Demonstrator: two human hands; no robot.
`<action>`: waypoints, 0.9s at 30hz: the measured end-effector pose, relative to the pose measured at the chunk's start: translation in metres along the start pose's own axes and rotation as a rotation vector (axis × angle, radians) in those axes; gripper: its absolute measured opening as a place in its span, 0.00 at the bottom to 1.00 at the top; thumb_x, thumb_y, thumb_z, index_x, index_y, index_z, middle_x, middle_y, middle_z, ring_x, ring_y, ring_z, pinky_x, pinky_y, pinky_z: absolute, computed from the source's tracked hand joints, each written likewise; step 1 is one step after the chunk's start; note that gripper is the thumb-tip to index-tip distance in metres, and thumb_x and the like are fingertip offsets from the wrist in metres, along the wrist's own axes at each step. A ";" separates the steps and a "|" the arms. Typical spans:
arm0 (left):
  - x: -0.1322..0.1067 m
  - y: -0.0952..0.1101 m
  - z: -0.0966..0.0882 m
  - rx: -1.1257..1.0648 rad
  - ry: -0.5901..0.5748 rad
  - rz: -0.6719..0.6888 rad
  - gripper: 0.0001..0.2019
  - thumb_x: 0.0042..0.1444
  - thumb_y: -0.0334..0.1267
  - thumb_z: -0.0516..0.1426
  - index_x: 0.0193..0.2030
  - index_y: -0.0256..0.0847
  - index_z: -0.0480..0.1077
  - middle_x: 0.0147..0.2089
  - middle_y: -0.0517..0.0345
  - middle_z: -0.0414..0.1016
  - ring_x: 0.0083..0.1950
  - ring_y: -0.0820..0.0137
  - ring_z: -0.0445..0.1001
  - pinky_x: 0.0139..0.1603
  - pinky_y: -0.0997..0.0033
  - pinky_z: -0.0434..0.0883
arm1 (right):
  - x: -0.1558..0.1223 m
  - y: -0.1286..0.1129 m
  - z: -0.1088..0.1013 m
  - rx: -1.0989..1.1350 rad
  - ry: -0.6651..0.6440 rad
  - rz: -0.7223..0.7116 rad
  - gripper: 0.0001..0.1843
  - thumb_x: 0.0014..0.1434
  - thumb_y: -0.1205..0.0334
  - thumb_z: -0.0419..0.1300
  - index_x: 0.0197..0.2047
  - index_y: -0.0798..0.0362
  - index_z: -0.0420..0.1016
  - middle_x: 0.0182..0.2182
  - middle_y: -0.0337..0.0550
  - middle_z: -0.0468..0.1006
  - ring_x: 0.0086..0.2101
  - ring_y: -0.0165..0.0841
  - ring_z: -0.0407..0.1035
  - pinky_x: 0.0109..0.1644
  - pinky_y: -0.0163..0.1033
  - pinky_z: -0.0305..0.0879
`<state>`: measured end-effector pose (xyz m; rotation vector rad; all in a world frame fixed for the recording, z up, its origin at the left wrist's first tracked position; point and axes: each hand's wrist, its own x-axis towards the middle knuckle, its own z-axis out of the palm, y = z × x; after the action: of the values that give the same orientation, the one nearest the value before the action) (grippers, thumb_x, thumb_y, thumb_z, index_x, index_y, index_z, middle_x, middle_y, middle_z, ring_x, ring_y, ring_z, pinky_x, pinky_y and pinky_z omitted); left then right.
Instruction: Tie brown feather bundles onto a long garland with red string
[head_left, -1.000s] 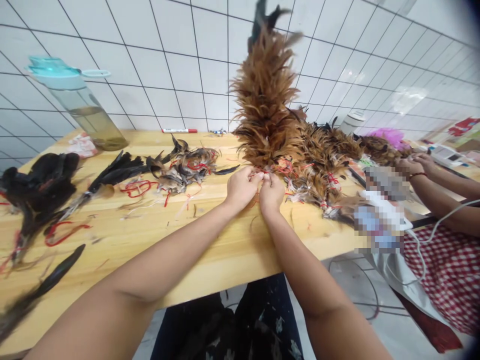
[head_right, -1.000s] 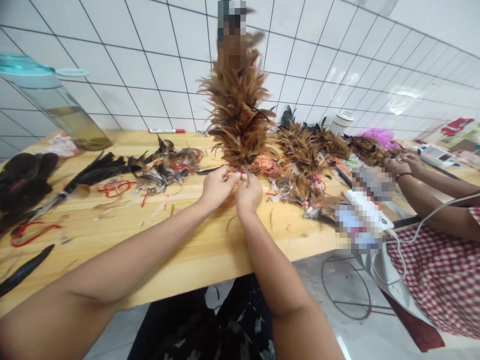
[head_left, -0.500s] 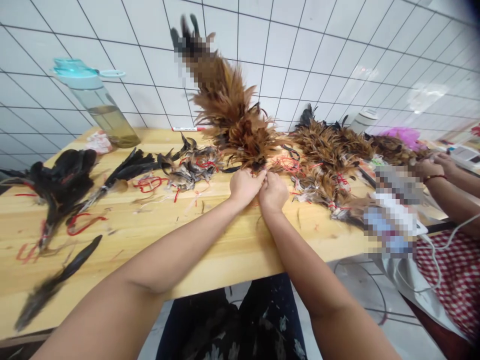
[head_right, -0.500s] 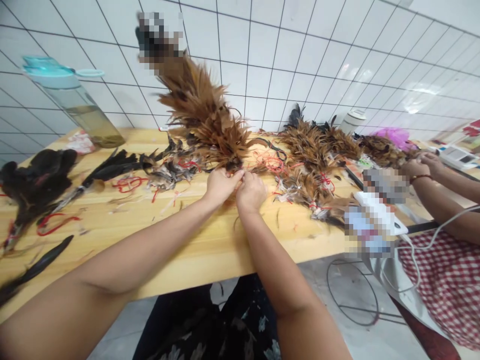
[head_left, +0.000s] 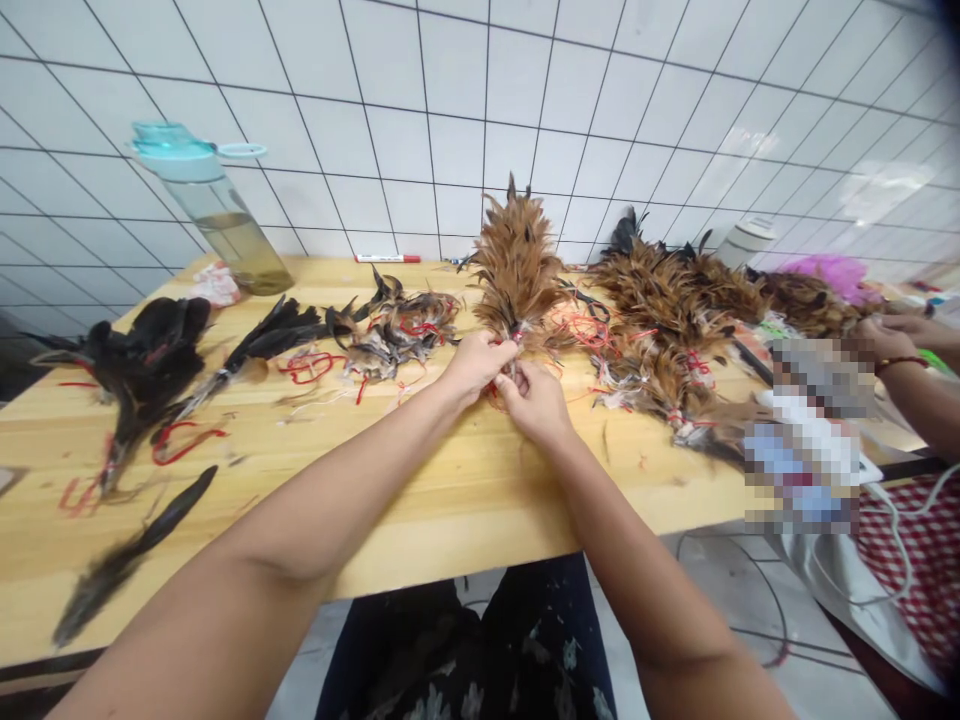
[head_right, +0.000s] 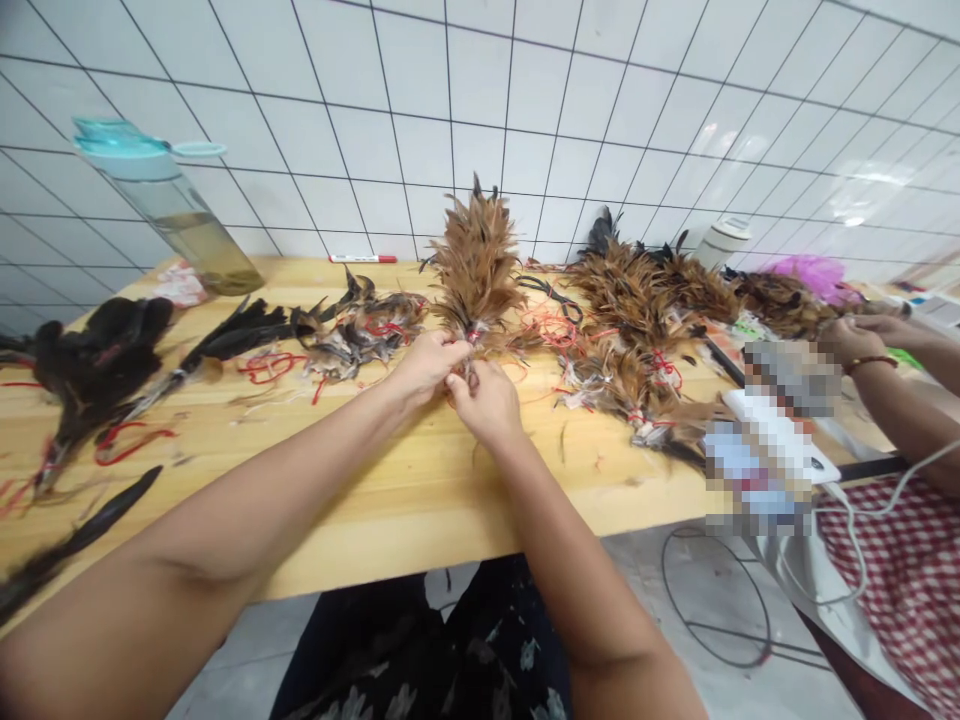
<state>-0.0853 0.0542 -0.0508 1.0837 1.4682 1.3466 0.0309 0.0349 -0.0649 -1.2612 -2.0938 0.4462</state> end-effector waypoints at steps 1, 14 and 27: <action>0.002 0.001 -0.003 -0.030 -0.023 -0.005 0.06 0.41 0.37 0.58 0.24 0.38 0.66 0.20 0.64 0.66 0.21 0.77 0.62 0.22 0.76 0.57 | -0.001 0.001 -0.005 0.071 -0.020 -0.018 0.13 0.58 0.53 0.56 0.31 0.54 0.73 0.28 0.43 0.72 0.32 0.35 0.65 0.37 0.38 0.60; -0.016 0.038 -0.008 -0.408 -0.449 -0.257 0.08 0.43 0.32 0.61 0.24 0.36 0.65 0.19 0.63 0.64 0.19 0.81 0.61 0.19 0.80 0.54 | 0.012 -0.020 -0.089 -0.499 0.156 -0.387 0.15 0.57 0.56 0.59 0.48 0.48 0.75 0.62 0.51 0.61 0.64 0.60 0.40 0.55 0.63 0.45; -0.029 0.050 -0.012 -0.326 -0.711 -0.224 0.04 0.41 0.31 0.59 0.22 0.34 0.67 0.20 0.59 0.68 0.21 0.79 0.64 0.21 0.78 0.60 | 0.016 -0.019 -0.118 -0.740 -0.042 -0.698 0.18 0.58 0.53 0.59 0.50 0.50 0.75 0.64 0.51 0.62 0.67 0.59 0.35 0.61 0.65 0.32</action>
<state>-0.0867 0.0249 0.0008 1.0015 0.7833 0.8650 0.0929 0.0350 0.0382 -0.7565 -2.6505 -0.6659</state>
